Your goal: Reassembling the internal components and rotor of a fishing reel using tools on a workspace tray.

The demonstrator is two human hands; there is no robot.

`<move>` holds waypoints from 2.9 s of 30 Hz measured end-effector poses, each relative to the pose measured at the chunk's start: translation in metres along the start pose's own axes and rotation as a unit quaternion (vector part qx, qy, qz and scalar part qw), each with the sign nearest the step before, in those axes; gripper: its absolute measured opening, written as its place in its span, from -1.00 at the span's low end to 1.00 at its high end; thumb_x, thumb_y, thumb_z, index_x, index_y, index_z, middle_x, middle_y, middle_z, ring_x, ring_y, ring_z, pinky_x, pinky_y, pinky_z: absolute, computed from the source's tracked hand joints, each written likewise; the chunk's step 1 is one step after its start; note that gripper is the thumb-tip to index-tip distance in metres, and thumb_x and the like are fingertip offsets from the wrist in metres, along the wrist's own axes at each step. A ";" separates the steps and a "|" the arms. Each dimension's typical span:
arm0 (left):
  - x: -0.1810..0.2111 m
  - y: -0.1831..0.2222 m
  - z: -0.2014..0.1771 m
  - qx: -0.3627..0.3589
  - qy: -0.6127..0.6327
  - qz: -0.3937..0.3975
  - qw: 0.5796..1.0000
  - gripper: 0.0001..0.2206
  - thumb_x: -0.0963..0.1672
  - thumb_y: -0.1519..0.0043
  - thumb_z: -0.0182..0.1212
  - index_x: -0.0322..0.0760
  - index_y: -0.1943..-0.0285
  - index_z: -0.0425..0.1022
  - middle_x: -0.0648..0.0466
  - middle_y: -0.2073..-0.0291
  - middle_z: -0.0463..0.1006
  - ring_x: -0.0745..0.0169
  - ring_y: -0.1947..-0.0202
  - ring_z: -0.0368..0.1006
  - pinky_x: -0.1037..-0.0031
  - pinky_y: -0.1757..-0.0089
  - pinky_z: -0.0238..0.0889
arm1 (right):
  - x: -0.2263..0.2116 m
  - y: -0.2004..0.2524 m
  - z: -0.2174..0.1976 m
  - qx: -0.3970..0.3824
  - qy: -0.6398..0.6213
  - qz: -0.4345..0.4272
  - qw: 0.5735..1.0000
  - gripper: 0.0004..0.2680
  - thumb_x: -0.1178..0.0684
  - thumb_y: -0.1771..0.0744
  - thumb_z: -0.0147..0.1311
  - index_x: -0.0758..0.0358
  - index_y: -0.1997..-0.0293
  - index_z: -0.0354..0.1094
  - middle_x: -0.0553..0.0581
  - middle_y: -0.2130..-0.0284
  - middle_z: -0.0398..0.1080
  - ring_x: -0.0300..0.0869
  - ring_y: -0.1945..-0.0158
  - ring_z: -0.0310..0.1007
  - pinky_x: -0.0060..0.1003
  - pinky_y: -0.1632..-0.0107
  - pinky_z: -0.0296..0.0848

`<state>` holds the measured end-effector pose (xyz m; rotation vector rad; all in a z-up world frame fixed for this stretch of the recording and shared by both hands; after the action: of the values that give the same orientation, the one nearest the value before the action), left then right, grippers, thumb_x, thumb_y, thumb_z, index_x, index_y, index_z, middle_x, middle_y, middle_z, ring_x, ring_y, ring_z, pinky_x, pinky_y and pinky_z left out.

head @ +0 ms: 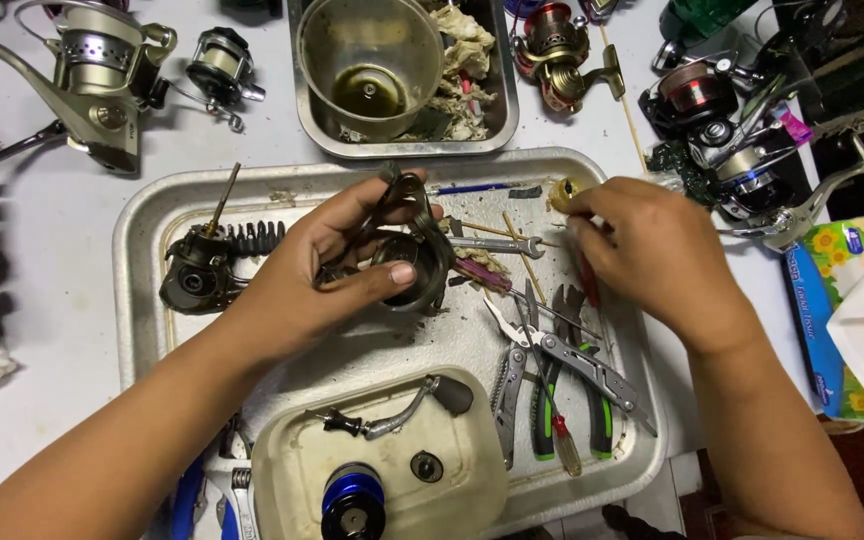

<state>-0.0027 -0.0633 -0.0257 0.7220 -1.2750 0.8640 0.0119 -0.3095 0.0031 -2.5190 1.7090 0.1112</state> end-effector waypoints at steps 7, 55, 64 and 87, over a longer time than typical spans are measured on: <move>-0.021 0.003 -0.009 0.040 -0.025 -0.088 0.995 -0.22 0.00 -0.06 0.32 -0.22 -0.49 0.11 -0.05 -0.32 0.45 0.08 -0.34 0.37 0.27 -0.30 0.13 | -0.023 -0.018 0.026 -0.015 0.016 -0.069 0.997 -0.89 0.04 -0.36 0.19 0.21 0.17 0.55 0.08 0.32 0.49 -0.02 0.35 0.52 -0.02 0.45 0.61; -0.023 0.001 0.016 -0.014 -0.025 -0.103 0.994 -0.44 0.05 -0.07 0.28 -0.16 -0.27 0.48 0.23 -0.24 0.51 0.42 -0.30 0.36 0.50 -0.26 0.22 | -0.074 -0.014 -0.020 0.166 -0.614 -0.010 0.771 -0.88 0.05 -0.48 -0.21 0.12 -0.10 -0.05 0.45 0.16 0.50 0.10 0.12 0.63 -0.08 0.10 0.75; -0.028 0.003 0.018 -0.017 0.026 -0.145 0.989 -0.39 0.01 -0.05 0.30 -0.24 -0.32 0.43 0.21 -0.14 0.52 0.47 -0.01 0.50 0.63 -0.12 0.31 | -0.082 -0.014 -0.014 0.185 -0.585 -0.040 0.788 -0.89 0.11 -0.48 -0.23 0.17 -0.08 -0.09 0.58 0.17 0.44 0.21 0.05 0.61 0.08 -0.01 0.73; -0.032 0.005 0.021 -0.030 0.060 -0.145 0.987 -0.33 0.01 -0.06 0.30 -0.24 -0.41 0.36 0.14 -0.08 0.51 0.55 0.18 0.44 0.69 0.06 0.33 | -0.083 -0.011 -0.008 0.179 -0.599 -0.010 0.781 -0.89 0.11 -0.47 -0.20 0.16 -0.06 -0.08 0.52 0.21 0.44 0.19 0.12 0.62 0.02 0.05 0.75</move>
<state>-0.0196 -0.0834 -0.0539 0.7741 -1.0522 0.6189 -0.0085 -0.2301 0.0211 -1.4859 0.9770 1.0123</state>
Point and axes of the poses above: each hand's wrist, its own y-axis away from the middle knuckle, its own z-axis out of the palm, x = y × z, the point moved 8 cm from there along -y, towards the middle knuckle
